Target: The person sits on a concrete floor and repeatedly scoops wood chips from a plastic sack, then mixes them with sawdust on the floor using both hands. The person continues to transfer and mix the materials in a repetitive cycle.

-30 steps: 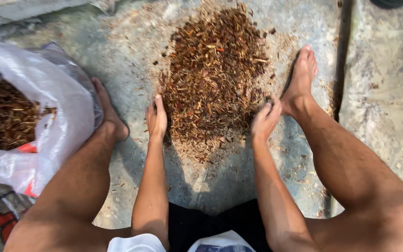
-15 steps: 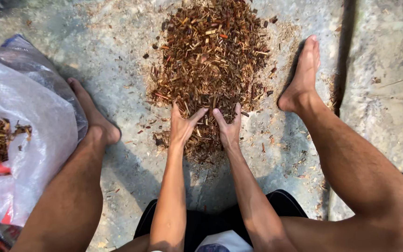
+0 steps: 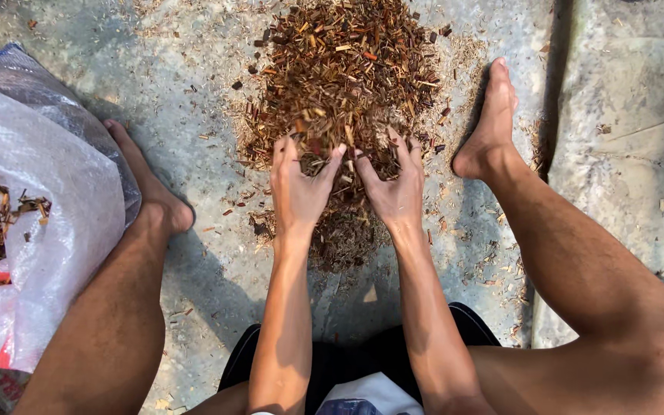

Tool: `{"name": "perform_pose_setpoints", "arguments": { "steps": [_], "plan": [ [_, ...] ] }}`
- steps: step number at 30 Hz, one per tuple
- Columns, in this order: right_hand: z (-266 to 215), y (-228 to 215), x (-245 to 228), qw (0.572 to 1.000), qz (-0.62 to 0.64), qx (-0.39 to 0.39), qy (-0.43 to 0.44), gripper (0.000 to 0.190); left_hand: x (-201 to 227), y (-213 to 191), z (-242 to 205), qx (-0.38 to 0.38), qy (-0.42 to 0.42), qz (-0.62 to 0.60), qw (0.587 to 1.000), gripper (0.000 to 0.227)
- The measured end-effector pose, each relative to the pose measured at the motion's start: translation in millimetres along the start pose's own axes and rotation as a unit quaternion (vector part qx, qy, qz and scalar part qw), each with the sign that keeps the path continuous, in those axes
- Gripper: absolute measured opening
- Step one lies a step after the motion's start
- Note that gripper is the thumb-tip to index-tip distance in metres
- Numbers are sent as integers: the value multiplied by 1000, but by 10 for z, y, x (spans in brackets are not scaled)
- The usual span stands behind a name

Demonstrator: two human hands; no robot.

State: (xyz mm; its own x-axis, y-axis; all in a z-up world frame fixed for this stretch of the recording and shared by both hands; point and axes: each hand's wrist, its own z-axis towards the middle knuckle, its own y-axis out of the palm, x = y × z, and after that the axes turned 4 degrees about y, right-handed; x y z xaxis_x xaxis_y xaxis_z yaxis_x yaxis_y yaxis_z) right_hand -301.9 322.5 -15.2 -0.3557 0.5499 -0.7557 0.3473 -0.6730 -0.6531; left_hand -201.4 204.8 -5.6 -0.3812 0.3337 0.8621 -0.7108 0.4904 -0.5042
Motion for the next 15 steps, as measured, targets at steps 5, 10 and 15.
{"name": "perform_pose_setpoints", "arguments": {
  "steps": [5,10,15],
  "plan": [
    [-33,-123,-235,995,85,-10,-46,64,211,-24,3,-21,52,-41,998,63],
    [7,-177,-103,984,97,-148,16,68,91,-92,52,-125,13,-66,990,65],
    [-175,37,495,974,35,-122,187,95,-403,-185,68,-103,-208,-37,972,90]
  ]
}}
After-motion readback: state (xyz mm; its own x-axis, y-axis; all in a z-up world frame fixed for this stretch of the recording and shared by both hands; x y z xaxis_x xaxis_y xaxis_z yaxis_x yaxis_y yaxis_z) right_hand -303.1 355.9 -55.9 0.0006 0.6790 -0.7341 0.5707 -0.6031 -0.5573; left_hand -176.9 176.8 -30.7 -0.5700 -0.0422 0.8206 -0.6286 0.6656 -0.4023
